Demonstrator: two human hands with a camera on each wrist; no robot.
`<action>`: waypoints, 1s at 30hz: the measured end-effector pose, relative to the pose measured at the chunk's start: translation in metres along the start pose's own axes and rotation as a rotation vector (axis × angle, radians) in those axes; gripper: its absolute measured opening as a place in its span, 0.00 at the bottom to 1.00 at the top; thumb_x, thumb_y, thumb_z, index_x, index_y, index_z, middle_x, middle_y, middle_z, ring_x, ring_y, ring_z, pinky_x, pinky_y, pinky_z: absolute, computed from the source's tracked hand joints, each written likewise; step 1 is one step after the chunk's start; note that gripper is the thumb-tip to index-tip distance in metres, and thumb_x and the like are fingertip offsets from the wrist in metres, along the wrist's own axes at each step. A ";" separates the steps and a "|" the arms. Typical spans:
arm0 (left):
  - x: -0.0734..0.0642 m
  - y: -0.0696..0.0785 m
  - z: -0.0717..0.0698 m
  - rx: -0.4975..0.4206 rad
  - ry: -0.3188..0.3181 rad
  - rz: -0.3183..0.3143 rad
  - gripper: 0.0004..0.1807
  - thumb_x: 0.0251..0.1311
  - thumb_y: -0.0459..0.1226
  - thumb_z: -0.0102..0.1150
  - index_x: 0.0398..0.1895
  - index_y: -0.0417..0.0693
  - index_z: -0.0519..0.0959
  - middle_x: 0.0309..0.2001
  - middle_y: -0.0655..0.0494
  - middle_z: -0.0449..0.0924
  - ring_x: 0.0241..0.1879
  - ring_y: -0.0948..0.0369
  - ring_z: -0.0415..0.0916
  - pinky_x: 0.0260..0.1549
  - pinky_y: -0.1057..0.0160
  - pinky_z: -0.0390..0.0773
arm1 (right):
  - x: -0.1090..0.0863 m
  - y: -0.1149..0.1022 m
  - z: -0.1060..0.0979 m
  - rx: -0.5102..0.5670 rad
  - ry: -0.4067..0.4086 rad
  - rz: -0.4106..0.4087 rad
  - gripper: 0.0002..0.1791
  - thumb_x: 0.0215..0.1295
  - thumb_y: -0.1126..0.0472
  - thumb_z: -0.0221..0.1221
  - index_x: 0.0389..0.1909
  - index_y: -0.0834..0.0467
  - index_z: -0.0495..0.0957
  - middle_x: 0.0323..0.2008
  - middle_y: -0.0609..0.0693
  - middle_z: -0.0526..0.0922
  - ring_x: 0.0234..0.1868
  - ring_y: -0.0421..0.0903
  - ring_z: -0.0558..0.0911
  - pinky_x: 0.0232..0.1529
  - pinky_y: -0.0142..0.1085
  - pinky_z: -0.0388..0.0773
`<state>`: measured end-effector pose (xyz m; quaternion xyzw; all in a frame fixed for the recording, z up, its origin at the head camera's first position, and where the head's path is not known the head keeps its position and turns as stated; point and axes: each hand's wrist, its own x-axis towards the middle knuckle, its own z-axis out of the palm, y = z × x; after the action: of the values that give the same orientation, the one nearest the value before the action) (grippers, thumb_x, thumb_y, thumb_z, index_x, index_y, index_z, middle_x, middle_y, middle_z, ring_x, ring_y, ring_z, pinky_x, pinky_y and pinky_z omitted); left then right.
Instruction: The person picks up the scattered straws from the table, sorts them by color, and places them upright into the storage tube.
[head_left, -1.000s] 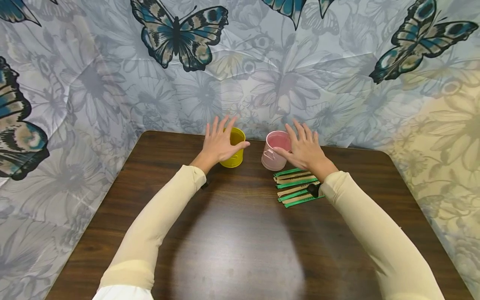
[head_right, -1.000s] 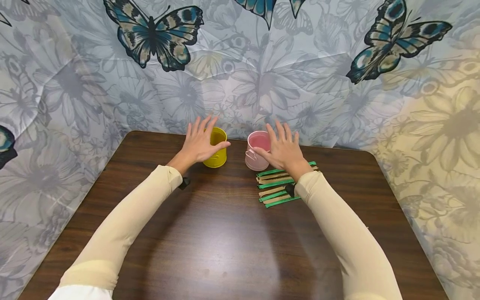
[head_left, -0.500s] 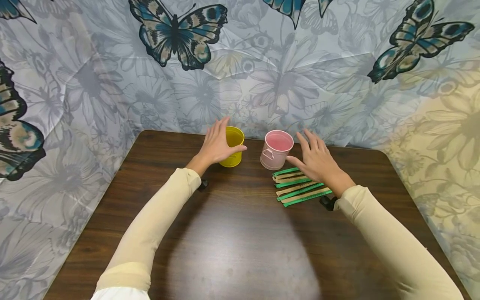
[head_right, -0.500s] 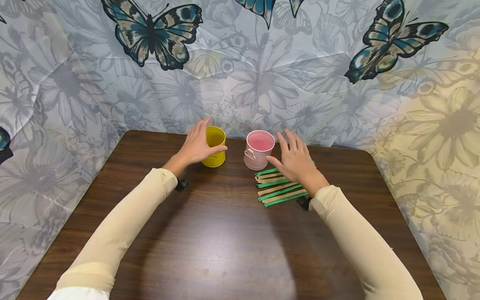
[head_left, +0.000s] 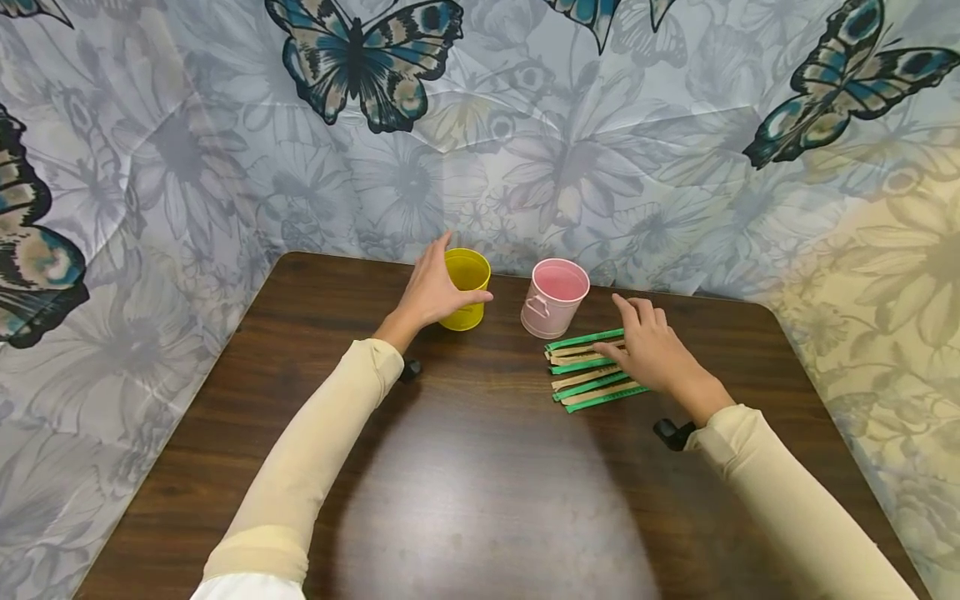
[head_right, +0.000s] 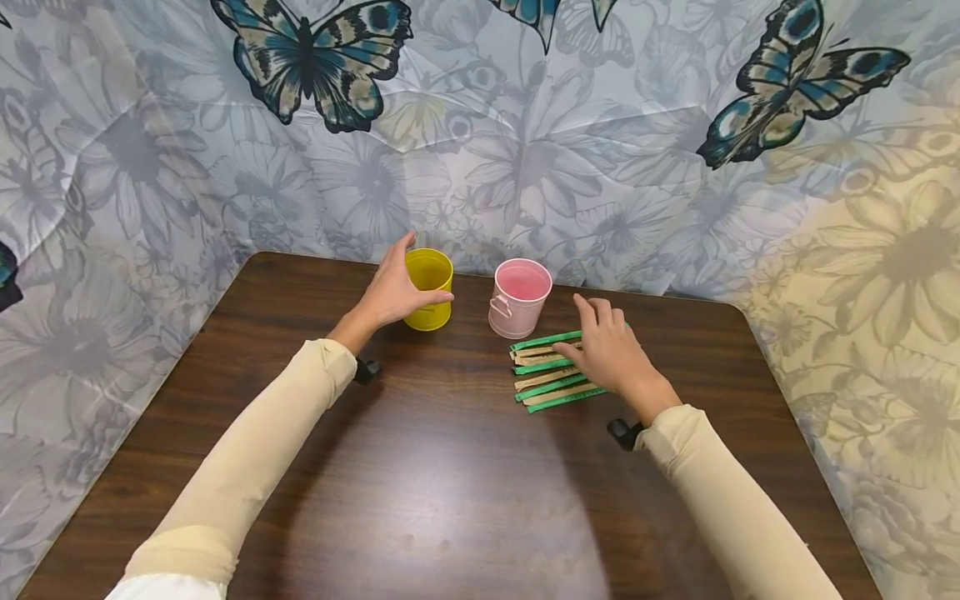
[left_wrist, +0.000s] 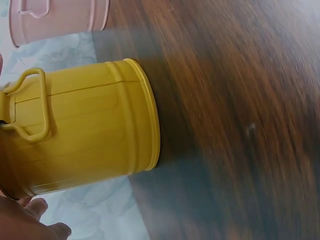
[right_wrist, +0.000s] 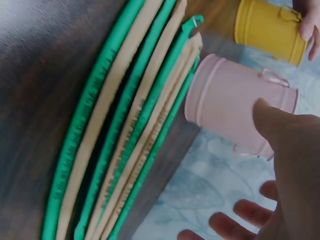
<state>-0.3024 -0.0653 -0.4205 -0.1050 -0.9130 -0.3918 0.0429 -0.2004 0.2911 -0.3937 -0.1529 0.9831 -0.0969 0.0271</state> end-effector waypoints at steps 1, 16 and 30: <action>0.000 0.001 0.000 -0.023 0.000 -0.008 0.72 0.38 0.67 0.77 0.83 0.56 0.44 0.80 0.50 0.54 0.79 0.46 0.53 0.80 0.43 0.52 | -0.002 0.000 0.001 0.003 -0.009 -0.001 0.48 0.75 0.44 0.57 0.80 0.66 0.45 0.72 0.74 0.54 0.67 0.73 0.59 0.62 0.68 0.67; -0.006 -0.003 0.013 -0.284 0.028 -0.112 0.71 0.39 0.55 0.83 0.82 0.55 0.45 0.79 0.47 0.57 0.71 0.47 0.66 0.72 0.45 0.68 | -0.034 0.007 0.018 0.020 -0.089 -0.041 0.38 0.72 0.50 0.62 0.73 0.67 0.61 0.59 0.67 0.67 0.58 0.65 0.71 0.55 0.60 0.74; -0.009 -0.014 0.028 -0.537 0.055 -0.132 0.63 0.45 0.43 0.82 0.81 0.57 0.48 0.71 0.42 0.64 0.66 0.45 0.69 0.67 0.44 0.72 | -0.059 0.023 0.036 0.096 -0.032 -0.102 0.23 0.66 0.56 0.67 0.58 0.62 0.78 0.52 0.63 0.76 0.49 0.57 0.78 0.46 0.52 0.79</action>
<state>-0.2969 -0.0561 -0.4515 -0.0421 -0.7799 -0.6243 0.0128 -0.1483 0.3241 -0.4319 -0.2027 0.9678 -0.1425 0.0450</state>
